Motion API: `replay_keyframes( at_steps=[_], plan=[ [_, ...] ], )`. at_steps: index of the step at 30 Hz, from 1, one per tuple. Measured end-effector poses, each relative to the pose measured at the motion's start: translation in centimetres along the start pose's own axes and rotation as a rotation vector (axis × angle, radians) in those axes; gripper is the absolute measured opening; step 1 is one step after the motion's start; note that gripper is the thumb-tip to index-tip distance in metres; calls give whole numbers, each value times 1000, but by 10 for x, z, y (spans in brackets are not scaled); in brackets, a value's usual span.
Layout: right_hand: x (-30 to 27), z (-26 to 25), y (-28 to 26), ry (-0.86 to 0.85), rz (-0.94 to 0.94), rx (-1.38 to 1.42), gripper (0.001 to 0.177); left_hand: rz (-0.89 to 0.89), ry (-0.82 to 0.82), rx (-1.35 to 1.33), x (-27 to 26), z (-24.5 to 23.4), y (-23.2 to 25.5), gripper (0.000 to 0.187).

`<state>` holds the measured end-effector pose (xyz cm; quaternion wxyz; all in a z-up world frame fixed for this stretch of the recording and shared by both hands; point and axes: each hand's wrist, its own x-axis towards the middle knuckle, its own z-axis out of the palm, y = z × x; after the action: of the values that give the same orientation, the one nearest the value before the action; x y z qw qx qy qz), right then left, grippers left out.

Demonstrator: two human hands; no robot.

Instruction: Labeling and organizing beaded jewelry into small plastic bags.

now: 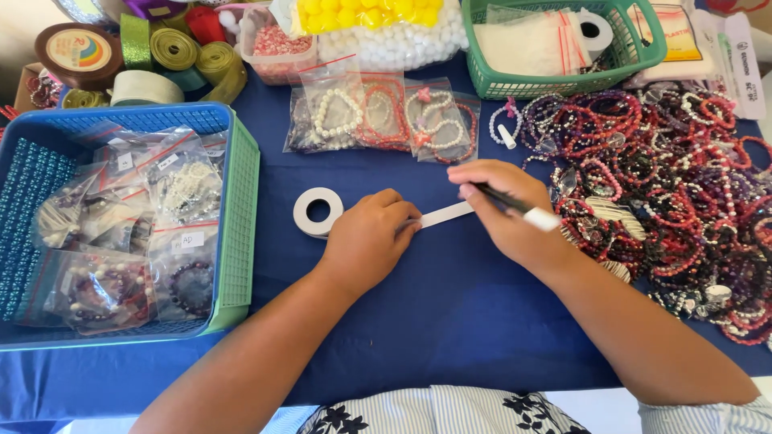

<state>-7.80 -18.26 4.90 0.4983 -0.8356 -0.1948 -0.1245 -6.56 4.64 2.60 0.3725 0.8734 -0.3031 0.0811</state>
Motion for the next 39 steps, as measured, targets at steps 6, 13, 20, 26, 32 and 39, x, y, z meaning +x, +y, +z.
replay_keyframes(
  at_steps=[6,13,20,26,32,39],
  plan=[
    [-9,16,24,5,376,858,35,42,39,22,0,2,-3,9],
    [-13,23,57,18,372,638,3,22,27,12,1,0,-1,10],
    [-13,24,46,-32,289,231,10,27,24,17,0,1,-3,10],
    [-12,25,43,-25,280,220,8,37,32,17,-1,1,-4,10],
    [-13,25,48,-41,204,173,7,30,25,24,0,1,-4,10],
    [-12,26,49,-32,171,153,6,23,34,13,0,0,-2,10]
  ],
)
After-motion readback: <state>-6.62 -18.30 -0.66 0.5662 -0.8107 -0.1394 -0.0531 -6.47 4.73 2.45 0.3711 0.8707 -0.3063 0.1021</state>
